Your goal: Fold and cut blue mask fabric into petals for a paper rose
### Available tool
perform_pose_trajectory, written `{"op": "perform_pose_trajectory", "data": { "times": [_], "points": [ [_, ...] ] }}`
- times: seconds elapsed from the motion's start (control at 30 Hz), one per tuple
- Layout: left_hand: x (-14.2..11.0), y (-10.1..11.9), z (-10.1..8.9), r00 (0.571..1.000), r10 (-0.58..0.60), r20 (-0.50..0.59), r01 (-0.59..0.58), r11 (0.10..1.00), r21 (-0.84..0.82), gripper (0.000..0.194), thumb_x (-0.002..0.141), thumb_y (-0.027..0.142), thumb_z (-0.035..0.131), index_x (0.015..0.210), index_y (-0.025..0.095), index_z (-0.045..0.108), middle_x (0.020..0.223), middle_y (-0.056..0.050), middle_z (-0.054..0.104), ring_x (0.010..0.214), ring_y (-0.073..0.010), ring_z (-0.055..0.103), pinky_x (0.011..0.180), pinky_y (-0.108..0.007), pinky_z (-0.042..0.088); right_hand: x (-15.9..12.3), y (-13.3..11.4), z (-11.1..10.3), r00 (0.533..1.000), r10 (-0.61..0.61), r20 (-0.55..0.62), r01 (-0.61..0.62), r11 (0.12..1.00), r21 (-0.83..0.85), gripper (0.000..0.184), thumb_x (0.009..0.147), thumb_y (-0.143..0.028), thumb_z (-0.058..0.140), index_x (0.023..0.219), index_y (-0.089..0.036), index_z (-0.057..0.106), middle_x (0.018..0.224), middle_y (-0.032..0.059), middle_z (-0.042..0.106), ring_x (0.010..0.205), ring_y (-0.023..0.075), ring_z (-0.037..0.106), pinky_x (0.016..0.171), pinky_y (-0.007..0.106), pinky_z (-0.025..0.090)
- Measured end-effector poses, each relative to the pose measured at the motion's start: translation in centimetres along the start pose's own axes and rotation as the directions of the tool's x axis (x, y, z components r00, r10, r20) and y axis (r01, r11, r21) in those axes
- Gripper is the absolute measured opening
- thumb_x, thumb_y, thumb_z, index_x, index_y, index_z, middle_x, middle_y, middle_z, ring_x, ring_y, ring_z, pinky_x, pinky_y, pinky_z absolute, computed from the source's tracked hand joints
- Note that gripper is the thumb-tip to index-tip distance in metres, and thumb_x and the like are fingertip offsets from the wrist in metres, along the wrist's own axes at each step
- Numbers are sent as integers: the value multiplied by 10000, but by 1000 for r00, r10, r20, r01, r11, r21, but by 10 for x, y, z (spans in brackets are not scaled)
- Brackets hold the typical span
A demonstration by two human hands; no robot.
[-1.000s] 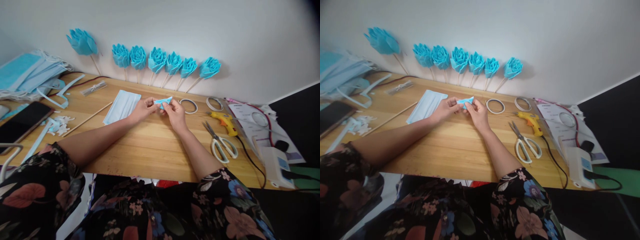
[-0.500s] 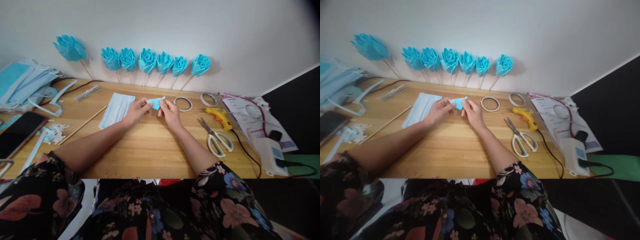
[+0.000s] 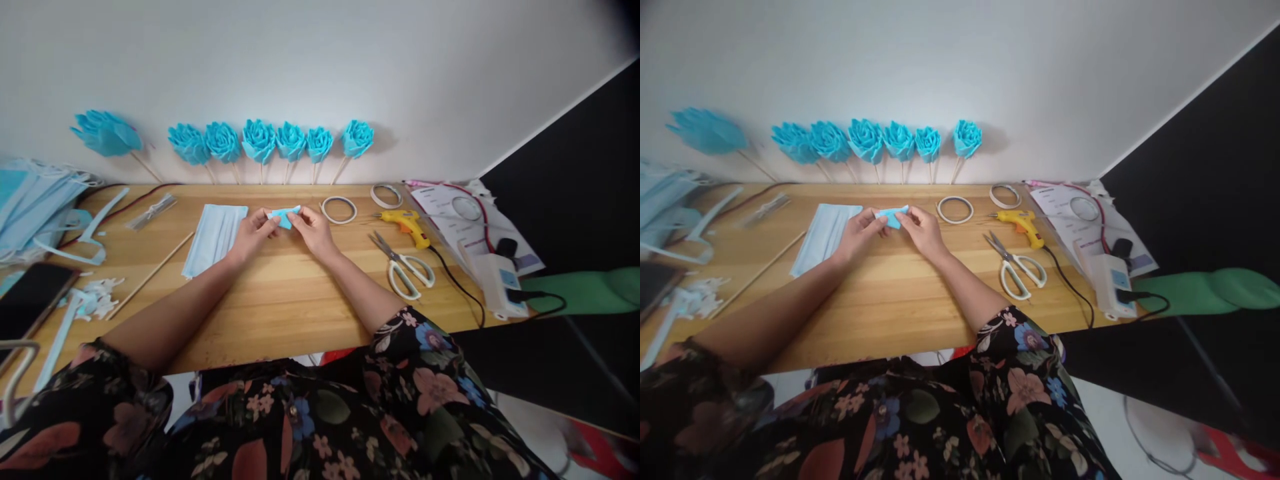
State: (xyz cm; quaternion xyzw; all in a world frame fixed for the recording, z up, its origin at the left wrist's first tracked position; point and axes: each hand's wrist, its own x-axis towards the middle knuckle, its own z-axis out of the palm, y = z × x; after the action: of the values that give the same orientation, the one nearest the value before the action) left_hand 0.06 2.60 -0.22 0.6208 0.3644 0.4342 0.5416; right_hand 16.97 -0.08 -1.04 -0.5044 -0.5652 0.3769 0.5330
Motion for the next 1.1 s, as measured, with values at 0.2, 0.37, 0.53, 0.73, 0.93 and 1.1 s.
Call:
{"op": "perform_pose_trajectory", "data": {
  "times": [0.2,0.37,0.53,0.73,0.93,1.1],
  "points": [
    [0,1,1,999,-33,20,32,999,20,399,746,518,795,802,176,597,648,12,637,624,-110,584,645,-243,477,0,0,1,999,-36,13,36,999,38,426,834,-606,638,707,-208,553,644,-54,454,615,98,407,594,251,336],
    [12,3,-1,984,-174,32,174,984,-19,363,702,428,842,753,155,608,631,0,649,584,-94,574,611,-234,468,2,5,1,999,-3,40,-2,993,115,433,802,-636,657,766,-215,567,692,-46,499,651,107,446,582,237,390],
    [17,7,0,982,-189,30,190,981,-35,328,749,395,827,751,144,617,647,0,644,589,-81,577,597,-216,459,4,9,1,1000,-19,-8,19,996,82,382,800,-541,688,703,-223,500,651,-57,449,632,107,426,590,244,390],
    [4,-2,1,1000,-8,-17,8,1000,5,374,835,516,719,850,152,637,730,-17,681,655,-106,602,659,-241,497,2,4,0,998,-47,-51,49,998,36,369,836,-519,646,690,-228,473,647,-52,440,622,111,415,601,254,376],
    [7,-22,-6,966,155,-209,-150,988,37,421,864,534,681,1074,172,636,926,-51,712,802,-137,641,708,-256,499,5,8,-6,986,-144,-79,123,968,-221,174,854,-388,634,814,-223,595,776,-7,607,682,144,521,669,286,426],
    [14,-31,-8,952,165,-257,-158,986,49,411,878,518,667,1093,170,640,954,-67,711,858,-158,657,737,-268,504,3,9,-9,984,-169,59,176,848,-499,47,828,-269,640,817,-225,651,772,15,652,739,177,554,731,318,428]
  ]
}}
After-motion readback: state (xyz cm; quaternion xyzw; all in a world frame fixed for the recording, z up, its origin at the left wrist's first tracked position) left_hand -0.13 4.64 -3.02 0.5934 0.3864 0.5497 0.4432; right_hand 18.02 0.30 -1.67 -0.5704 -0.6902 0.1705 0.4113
